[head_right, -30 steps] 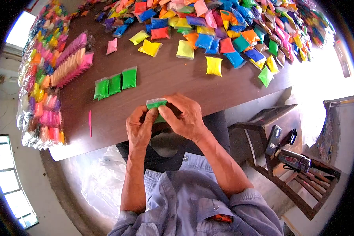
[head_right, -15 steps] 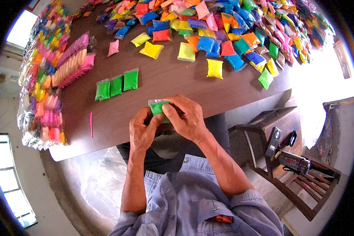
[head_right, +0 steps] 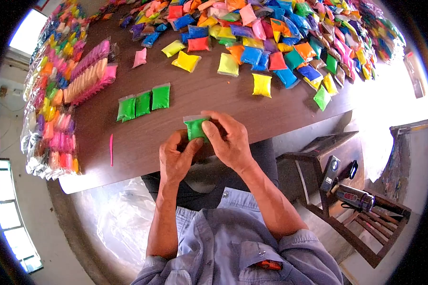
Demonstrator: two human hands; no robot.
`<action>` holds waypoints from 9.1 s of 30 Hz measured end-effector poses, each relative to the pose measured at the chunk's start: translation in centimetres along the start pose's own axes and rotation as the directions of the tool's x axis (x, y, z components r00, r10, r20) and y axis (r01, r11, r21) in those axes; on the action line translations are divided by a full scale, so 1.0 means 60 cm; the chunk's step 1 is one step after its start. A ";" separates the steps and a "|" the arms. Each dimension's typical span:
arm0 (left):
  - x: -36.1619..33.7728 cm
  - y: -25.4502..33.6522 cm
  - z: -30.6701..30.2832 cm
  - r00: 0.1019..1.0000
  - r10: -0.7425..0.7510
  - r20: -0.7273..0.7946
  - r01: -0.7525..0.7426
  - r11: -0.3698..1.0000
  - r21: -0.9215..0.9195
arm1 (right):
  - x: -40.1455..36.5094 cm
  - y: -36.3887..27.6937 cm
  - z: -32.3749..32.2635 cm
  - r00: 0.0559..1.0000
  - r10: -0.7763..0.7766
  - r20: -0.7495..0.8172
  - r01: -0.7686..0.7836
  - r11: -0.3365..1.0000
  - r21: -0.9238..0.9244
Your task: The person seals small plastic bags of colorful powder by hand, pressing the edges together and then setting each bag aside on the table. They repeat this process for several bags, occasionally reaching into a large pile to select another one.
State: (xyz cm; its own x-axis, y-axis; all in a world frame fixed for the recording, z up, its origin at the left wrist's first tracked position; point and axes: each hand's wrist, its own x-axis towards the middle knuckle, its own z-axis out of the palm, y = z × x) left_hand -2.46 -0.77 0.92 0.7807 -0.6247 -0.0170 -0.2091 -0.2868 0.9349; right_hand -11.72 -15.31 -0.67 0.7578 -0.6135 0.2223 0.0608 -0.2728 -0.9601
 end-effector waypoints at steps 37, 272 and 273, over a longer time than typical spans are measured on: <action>0.002 -0.010 0.007 0.988 0.141 -0.063 -0.140 0.990 0.020 | -0.002 -0.004 -0.003 1.000 0.009 0.024 -0.008 1.000 -0.019; 0.193 -0.001 -0.011 0.868 0.326 0.375 -0.218 0.928 -0.301 | 0.025 0.015 0.034 0.893 0.207 -0.400 -0.200 0.978 0.061; 0.192 -0.001 -0.010 0.843 0.410 0.348 -0.319 0.902 -0.289 | 0.026 0.014 0.033 0.893 0.208 -0.400 -0.201 0.978 0.061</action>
State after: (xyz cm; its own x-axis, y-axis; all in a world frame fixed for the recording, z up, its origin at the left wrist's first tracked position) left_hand 6.92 -7.52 0.86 0.3673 -0.8972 0.2453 -0.2676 0.1507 0.9517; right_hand -9.19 -15.00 -1.44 0.4296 -0.9006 0.0662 -0.0528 -0.0983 -0.9938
